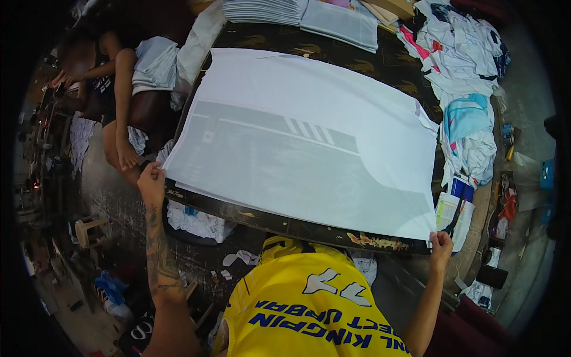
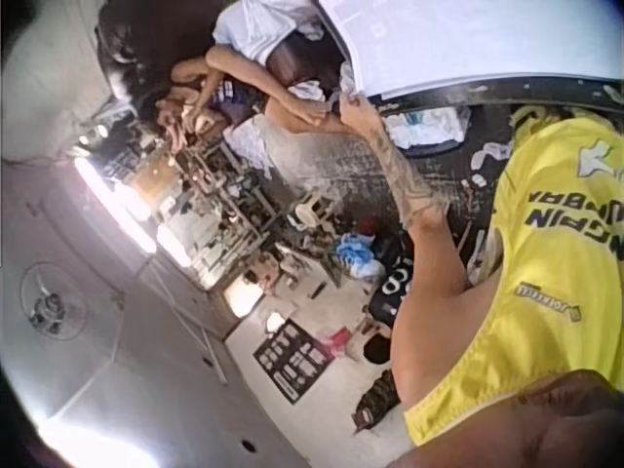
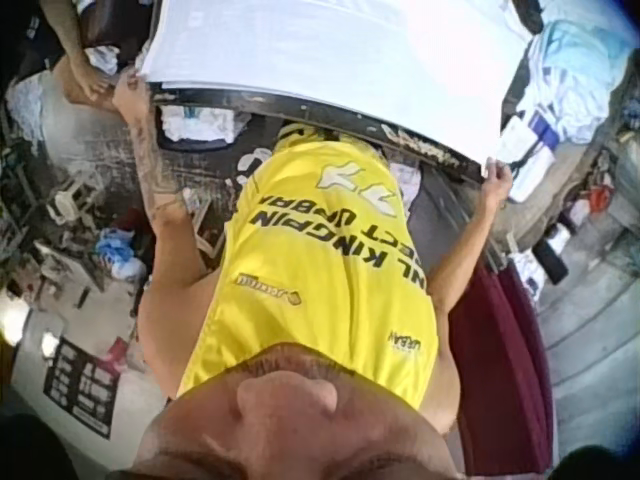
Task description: The person cuts a large white sheet of fabric using shears on a cluttered table. They repeatedly align the fabric, cut along straight lines, and trim edges, then fold the cut pieces and place them aside.
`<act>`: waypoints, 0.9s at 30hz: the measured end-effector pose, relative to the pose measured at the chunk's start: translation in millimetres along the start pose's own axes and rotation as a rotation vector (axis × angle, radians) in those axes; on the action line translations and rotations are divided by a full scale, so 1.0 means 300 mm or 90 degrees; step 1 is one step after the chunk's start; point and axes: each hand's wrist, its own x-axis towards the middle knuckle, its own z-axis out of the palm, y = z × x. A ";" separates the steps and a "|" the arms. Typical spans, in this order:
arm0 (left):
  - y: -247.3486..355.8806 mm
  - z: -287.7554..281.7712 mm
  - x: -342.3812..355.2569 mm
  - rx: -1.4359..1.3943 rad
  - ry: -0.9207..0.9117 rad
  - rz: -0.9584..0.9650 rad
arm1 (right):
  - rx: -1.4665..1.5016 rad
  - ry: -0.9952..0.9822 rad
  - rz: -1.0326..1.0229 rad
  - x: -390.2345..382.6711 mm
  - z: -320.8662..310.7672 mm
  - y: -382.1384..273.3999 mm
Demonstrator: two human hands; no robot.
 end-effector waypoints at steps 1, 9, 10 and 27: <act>0.003 0.005 -0.009 0.035 0.020 0.011 | -0.019 0.027 0.011 0.001 -0.003 -0.014; -0.154 0.104 -0.077 0.093 0.005 0.050 | -0.077 0.044 -0.043 -0.002 0.029 0.081; -0.155 0.110 -0.082 0.128 0.035 0.015 | -0.083 0.048 -0.050 0.002 0.053 0.106; 1.502 1.374 -0.819 0.010 -0.496 0.966 | -0.265 -0.068 -0.289 -0.151 0.215 -0.314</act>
